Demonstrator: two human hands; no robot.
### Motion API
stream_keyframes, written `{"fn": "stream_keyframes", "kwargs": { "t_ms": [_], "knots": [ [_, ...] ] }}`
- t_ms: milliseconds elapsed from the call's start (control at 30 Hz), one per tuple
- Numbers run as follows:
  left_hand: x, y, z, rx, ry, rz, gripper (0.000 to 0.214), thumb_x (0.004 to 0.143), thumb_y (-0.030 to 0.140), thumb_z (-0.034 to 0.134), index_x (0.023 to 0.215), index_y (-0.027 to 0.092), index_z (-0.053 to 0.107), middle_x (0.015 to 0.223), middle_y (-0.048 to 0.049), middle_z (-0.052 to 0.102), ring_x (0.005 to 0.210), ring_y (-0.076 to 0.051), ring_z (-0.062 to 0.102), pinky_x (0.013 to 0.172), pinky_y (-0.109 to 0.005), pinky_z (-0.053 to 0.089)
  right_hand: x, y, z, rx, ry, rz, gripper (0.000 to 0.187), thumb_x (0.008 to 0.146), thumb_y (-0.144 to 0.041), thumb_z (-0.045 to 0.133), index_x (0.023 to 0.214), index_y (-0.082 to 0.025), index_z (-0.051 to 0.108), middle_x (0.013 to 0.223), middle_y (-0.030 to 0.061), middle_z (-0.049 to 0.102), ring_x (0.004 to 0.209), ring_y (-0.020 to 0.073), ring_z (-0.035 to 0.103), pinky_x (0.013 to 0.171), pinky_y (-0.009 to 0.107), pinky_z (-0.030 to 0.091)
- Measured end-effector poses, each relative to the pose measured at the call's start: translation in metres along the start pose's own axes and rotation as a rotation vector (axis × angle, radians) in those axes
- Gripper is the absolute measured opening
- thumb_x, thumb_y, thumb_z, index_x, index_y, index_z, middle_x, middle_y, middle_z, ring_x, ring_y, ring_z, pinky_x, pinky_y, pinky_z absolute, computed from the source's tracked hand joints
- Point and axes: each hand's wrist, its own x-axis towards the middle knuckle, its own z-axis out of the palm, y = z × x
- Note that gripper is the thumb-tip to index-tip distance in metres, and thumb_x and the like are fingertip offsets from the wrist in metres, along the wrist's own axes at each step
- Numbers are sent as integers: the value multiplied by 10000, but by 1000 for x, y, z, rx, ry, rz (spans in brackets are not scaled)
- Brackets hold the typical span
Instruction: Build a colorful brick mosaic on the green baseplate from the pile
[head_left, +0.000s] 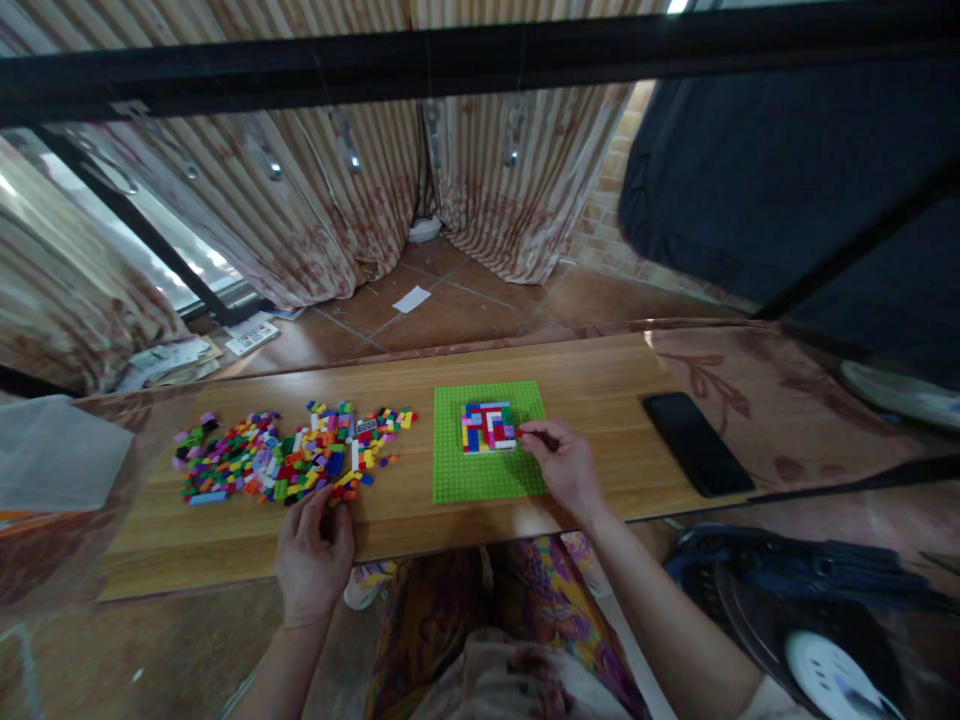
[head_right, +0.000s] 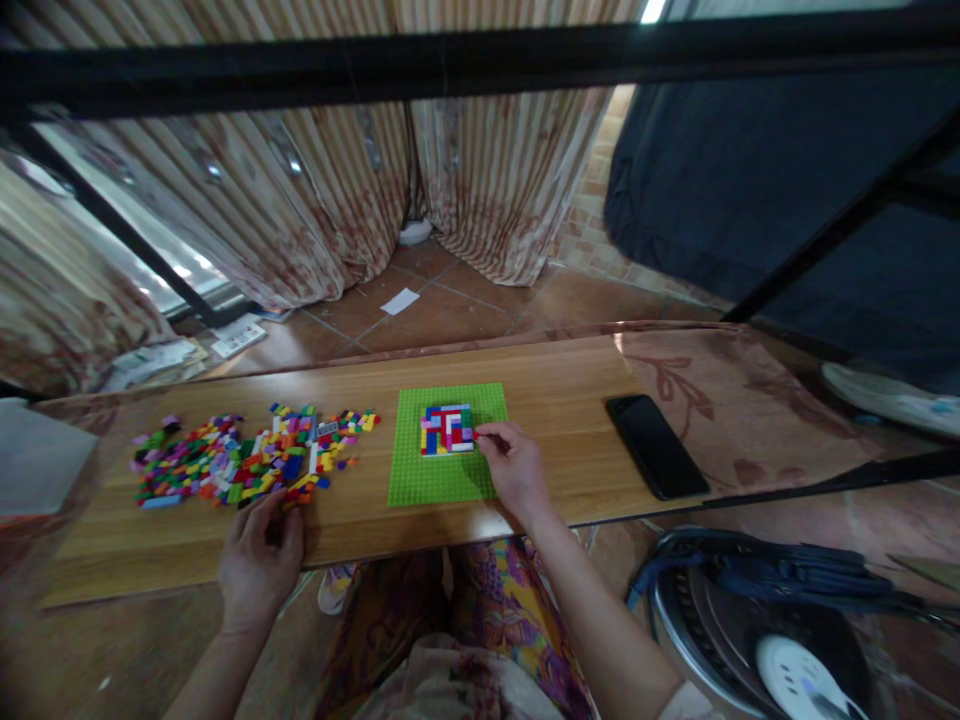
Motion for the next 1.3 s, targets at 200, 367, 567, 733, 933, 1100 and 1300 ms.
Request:
{"fn": "stream_keyframes", "kwargs": {
  "t_ms": [200,367,567,733,933,1100,1300],
  "knots": [
    [0,0,1,-10,0,-2,287,870,309,543,1081,148,650,1022,-118,671,948,-228,640,834,-355,539,0,-4,4,-72,-44,-82,142,813,-312,617,827,-236,736,862,45,711,852,200,643,770,333,491],
    [0,-1,1,-8,-9,0,289,876,303,535,1091,147,648,1027,-120,672,975,-231,633,863,-361,528,1,0,7,-12,-18,-57,110,776,-309,658,787,-242,744,847,40,715,834,196,646,777,340,499],
    [0,0,2,-10,-5,-8,287,875,307,534,1088,152,648,1039,-116,668,978,-231,628,859,-361,527,4,1,9,9,-9,-37,99,754,-290,662,756,-237,745,820,33,708,791,184,643,763,336,501],
    [0,0,1,-17,-17,-6,285,874,311,525,1084,159,643,1044,-111,663,981,-227,622,867,-356,519,6,2,10,16,-21,-44,101,748,-296,659,735,-237,740,806,28,703,784,179,637,751,326,498],
    [0,1,0,-12,-33,-39,280,867,316,522,1080,176,640,1045,-105,659,983,-233,618,866,-366,509,8,1,8,62,-45,-21,94,737,-308,681,753,-235,738,796,26,698,773,175,628,737,321,498],
    [0,1,0,-31,-36,-51,280,858,302,536,1090,180,635,1055,-106,656,990,-234,618,865,-366,511,11,4,3,66,-122,-65,105,759,-320,672,774,-238,736,823,28,693,804,174,627,759,322,498],
    [0,1,0,1,-30,-24,286,875,314,529,1094,163,635,1046,-115,660,985,-233,623,849,-359,518,17,5,-4,43,-219,-102,124,781,-327,656,800,-241,742,852,31,686,829,178,634,770,330,504]
  ]
}}
